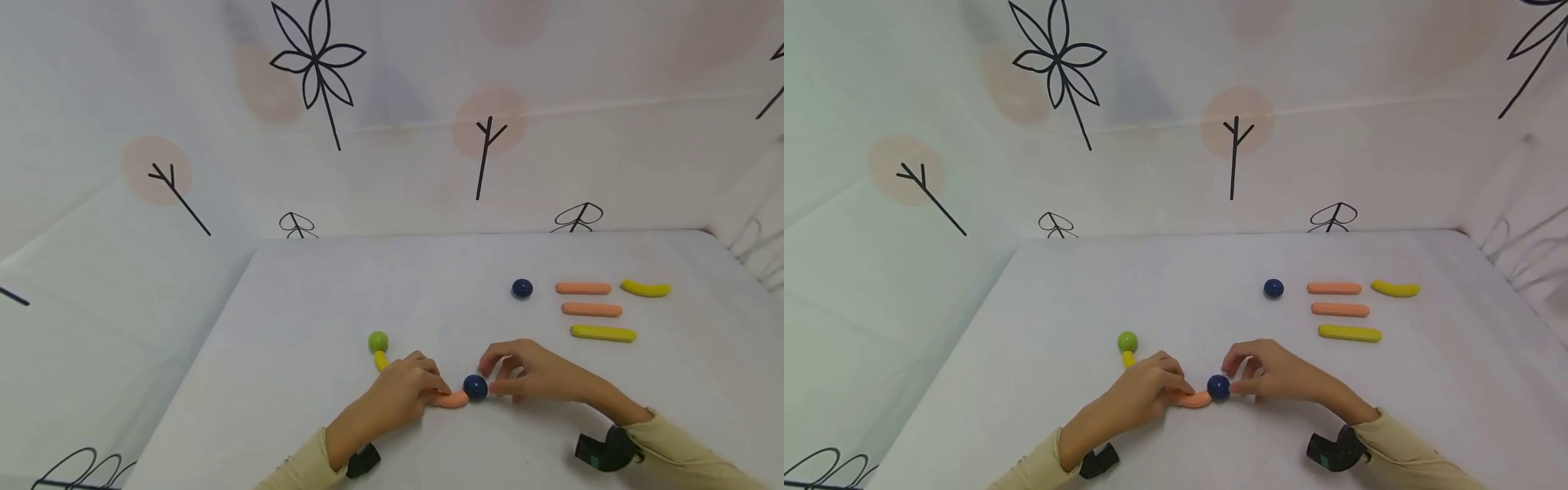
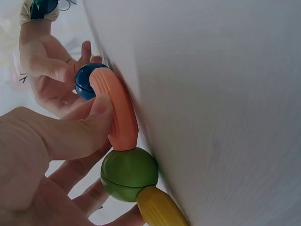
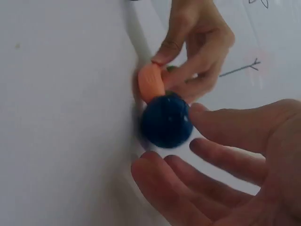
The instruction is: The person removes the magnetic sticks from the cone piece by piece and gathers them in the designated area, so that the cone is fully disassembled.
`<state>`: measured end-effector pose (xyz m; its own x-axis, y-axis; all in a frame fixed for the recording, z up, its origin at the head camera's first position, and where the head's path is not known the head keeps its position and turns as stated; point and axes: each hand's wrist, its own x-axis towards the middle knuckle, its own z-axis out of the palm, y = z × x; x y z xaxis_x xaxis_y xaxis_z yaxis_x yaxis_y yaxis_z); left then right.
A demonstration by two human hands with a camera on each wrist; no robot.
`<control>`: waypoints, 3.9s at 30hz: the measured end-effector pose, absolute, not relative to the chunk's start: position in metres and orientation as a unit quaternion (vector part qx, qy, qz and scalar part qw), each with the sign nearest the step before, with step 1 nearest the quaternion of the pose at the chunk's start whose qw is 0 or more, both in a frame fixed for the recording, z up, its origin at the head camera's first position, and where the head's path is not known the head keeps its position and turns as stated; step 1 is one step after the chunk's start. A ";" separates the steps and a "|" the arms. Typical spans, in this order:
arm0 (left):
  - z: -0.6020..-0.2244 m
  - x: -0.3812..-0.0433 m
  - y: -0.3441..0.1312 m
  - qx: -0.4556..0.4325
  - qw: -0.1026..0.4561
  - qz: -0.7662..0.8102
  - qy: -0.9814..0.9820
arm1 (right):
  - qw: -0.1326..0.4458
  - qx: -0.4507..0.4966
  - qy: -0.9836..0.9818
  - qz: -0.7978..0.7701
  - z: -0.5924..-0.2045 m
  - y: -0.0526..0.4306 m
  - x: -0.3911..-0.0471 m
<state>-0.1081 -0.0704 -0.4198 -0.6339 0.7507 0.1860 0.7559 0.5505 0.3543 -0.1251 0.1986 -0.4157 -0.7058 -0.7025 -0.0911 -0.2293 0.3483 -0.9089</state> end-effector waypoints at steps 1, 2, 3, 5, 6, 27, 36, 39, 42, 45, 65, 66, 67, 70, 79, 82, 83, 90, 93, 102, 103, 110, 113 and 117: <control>-0.420 -0.108 -0.071 -0.429 0.009 -0.205 -0.880 | 0.245 -0.288 0.782 -0.496 -0.418 0.193 -0.124; -0.420 -0.108 -0.071 -0.429 0.012 -0.205 -0.880 | 0.245 -0.279 0.779 -0.505 -0.420 0.188 -0.122; -0.420 -0.108 -0.071 -0.427 0.012 -0.203 -0.881 | 0.242 -0.269 0.779 -0.512 -0.421 0.184 -0.120; -0.419 -0.107 -0.071 -0.421 0.010 -0.201 -0.885 | 0.232 -0.250 0.784 -0.518 -0.424 0.175 -0.118; -0.419 -0.107 -0.072 -0.417 0.008 -0.199 -0.887 | 0.226 -0.240 0.788 -0.520 -0.425 0.172 -0.117; -0.419 -0.103 -0.075 -0.383 -0.014 -0.211 -0.899 | 0.065 -0.307 0.825 -0.470 -0.431 0.158 -0.102; -0.417 -0.105 -0.072 -0.399 -0.003 -0.217 -0.891 | 0.075 -0.309 0.829 -0.460 -0.428 0.163 -0.104; -0.417 -0.106 -0.070 -0.399 -0.007 -0.209 -0.893 | 0.075 -0.317 0.825 -0.462 -0.428 0.164 -0.105; -0.416 -0.107 -0.067 -0.394 -0.017 -0.203 -0.896 | 0.063 -0.323 0.835 -0.441 -0.427 0.167 -0.108; -0.415 -0.107 -0.065 -0.387 -0.027 -0.202 -0.899 | 0.051 -0.306 0.860 -0.406 -0.422 0.174 -0.111; -0.417 -0.106 -0.069 -0.386 -0.010 -0.214 -0.897 | -0.012 -0.260 0.885 -0.385 -0.404 0.217 -0.176; -0.417 -0.107 -0.069 -0.387 -0.010 -0.214 -0.897 | -0.016 -0.259 0.885 -0.387 -0.404 0.217 -0.179; -0.418 -0.107 -0.069 -0.388 -0.009 -0.213 -0.897 | -0.019 -0.258 0.885 -0.388 -0.403 0.218 -0.183; -0.419 -0.107 -0.069 -0.390 -0.005 -0.212 -0.896 | -0.027 -0.248 0.890 -0.382 -0.402 0.219 -0.196; -0.419 -0.105 -0.067 -0.381 -0.025 -0.205 -0.901 | 0.001 -0.238 0.903 -0.358 -0.402 0.216 -0.230; -0.419 -0.105 -0.066 -0.381 -0.028 -0.200 -0.902 | 0.017 -0.239 0.903 -0.356 -0.405 0.214 -0.238; -0.419 -0.105 -0.066 -0.381 -0.029 -0.200 -0.902 | 0.022 -0.237 0.904 -0.355 -0.406 0.214 -0.241; -0.419 -0.105 -0.066 -0.376 -0.031 -0.209 -0.902 | 0.049 -0.220 0.911 -0.345 -0.410 0.211 -0.249; -0.420 -0.105 -0.067 -0.379 -0.024 -0.205 -0.902 | 0.047 -0.212 0.914 -0.343 -0.410 0.208 -0.251; -0.419 -0.106 -0.070 -0.382 -0.023 -0.208 -0.900 | 0.044 -0.213 0.917 -0.335 -0.406 0.205 -0.249; -0.419 -0.106 -0.070 -0.383 -0.021 -0.211 -0.899 | 0.038 -0.218 0.917 -0.333 -0.405 0.205 -0.248; -0.419 -0.106 -0.072 -0.398 -0.014 -0.218 -0.891 | -0.025 -0.260 0.913 -0.313 -0.395 0.202 -0.229; -0.418 -0.107 -0.072 -0.411 -0.015 -0.214 -0.886 | -0.020 -0.282 0.904 -0.322 -0.388 0.196 -0.211; -0.415 -0.109 -0.074 -0.424 -0.020 -0.217 -0.879 | 0.026 -0.325 0.884 -0.335 -0.385 0.185 -0.187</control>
